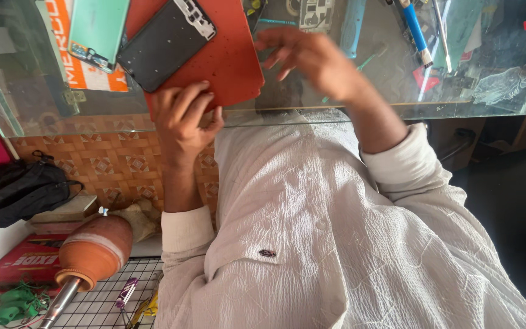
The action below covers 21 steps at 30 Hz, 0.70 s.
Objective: The person works on a disassembled smartphone at a glass workbench. They use a small tool to pry and adjust components on the phone's back housing, then cut a strip of white adhesive tape and apply it to the edge of a separate green smartphone screen assembly.
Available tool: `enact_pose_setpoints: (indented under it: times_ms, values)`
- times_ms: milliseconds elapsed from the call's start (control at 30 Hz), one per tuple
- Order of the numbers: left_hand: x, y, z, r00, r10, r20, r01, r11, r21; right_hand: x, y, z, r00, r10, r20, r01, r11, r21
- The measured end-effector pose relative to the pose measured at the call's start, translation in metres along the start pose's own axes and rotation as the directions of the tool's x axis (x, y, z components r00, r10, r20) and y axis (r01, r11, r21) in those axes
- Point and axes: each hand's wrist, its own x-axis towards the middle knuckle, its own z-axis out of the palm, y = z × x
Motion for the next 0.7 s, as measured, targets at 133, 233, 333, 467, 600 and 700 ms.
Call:
enact_pose_setpoints:
  times_ms: [133,233,333,467,600,700]
  values:
    - [-0.005,-0.005,0.001,0.999,-0.042,0.010,0.042,0.999,0.015,-0.022,0.015,-0.050,0.943,-0.143,-0.299,0.200,0.965,0.169]
    - [0.000,-0.004,0.003,0.999,-0.030,0.020,0.030,1.000,0.005,-0.059,0.030,-0.081,0.884,-0.182,-0.431,0.256,0.959,0.121]
    - [0.007,0.002,0.003,0.999,0.021,0.036,-0.022,0.999,0.048,-0.088,0.051,-0.087,0.843,-0.135,-0.521,0.204,0.976,0.077]
    - [0.023,0.011,0.012,0.992,0.116,0.057,-0.119,0.992,0.050,-0.122,0.067,-0.072,0.852,-0.005,-0.524,0.098,0.984,0.151]
    - [0.043,0.023,0.028,0.975,0.208,0.073,-0.208,0.978,-0.002,-0.149,0.061,-0.068,0.991,0.069,0.115,-0.056,0.992,-0.118]
    - [0.059,0.033,0.043,0.964,0.257,0.072,-0.255,0.966,-0.043,-0.170,0.068,-0.043,0.731,0.658,0.179,-0.563,0.731,-0.387]
